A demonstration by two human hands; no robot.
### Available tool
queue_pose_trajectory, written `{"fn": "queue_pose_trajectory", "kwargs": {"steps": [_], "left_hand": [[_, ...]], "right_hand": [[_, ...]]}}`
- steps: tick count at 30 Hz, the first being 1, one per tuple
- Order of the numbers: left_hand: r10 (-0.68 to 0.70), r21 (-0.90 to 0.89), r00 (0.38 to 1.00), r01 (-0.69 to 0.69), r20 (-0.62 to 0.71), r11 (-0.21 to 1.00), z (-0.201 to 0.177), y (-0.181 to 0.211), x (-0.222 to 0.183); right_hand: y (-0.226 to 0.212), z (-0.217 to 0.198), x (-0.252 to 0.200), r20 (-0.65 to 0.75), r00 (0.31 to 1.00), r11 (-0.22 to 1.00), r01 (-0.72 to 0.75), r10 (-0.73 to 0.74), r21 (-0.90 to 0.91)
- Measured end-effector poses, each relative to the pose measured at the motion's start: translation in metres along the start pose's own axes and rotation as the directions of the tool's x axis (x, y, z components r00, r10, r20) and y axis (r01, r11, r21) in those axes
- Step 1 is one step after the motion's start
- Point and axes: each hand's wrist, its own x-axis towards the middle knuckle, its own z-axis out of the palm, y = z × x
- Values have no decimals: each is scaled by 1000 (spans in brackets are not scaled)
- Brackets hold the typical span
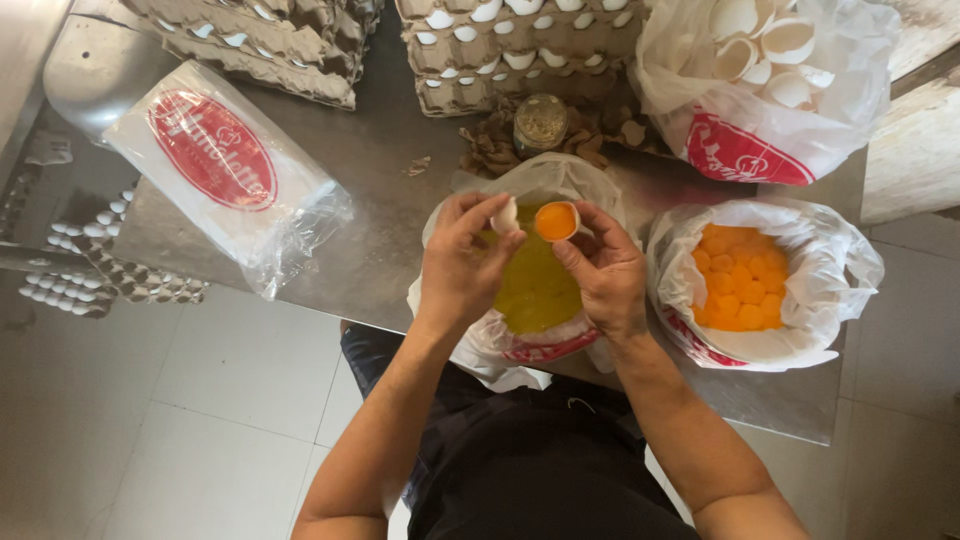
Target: The person cracks eggs by hand, transferring the yolk between shell halves to separate it from the white, and then deposits the yolks and whites into separate plastic bags on a work table.
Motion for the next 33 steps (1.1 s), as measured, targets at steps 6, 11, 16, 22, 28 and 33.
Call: {"fn": "queue_pose_trajectory", "kwargs": {"steps": [6, 11, 16, 22, 28, 33], "left_hand": [[-319, -330, 938, 345, 132, 879, 20, -33, -1], [-298, -447, 940, 340, 164, 827, 22, -35, 5], [-235, -374, 964, 265, 123, 889, 11, -19, 15], [-191, -302, 978, 209, 88, 930, 5, 3, 18], [-232, -306, 970, 242, 70, 921, 7, 16, 17], [-236, -338, 968, 250, 82, 907, 12, 14, 19]], "right_hand": [[-20, 14, -6, 56, 976, 909, 215, -209, -358], [-30, 12, -14, 73, 847, 589, 425, -526, -687], [-25, -3, -20, -106, 913, 782, 271, -393, -561], [-21, 14, -31, -60, 982, 828, 118, -180, -548], [-27, 31, -32, 175, 945, 780, 326, -275, -534], [-32, 33, -27, 175, 953, 793, 304, -249, -528]]}}
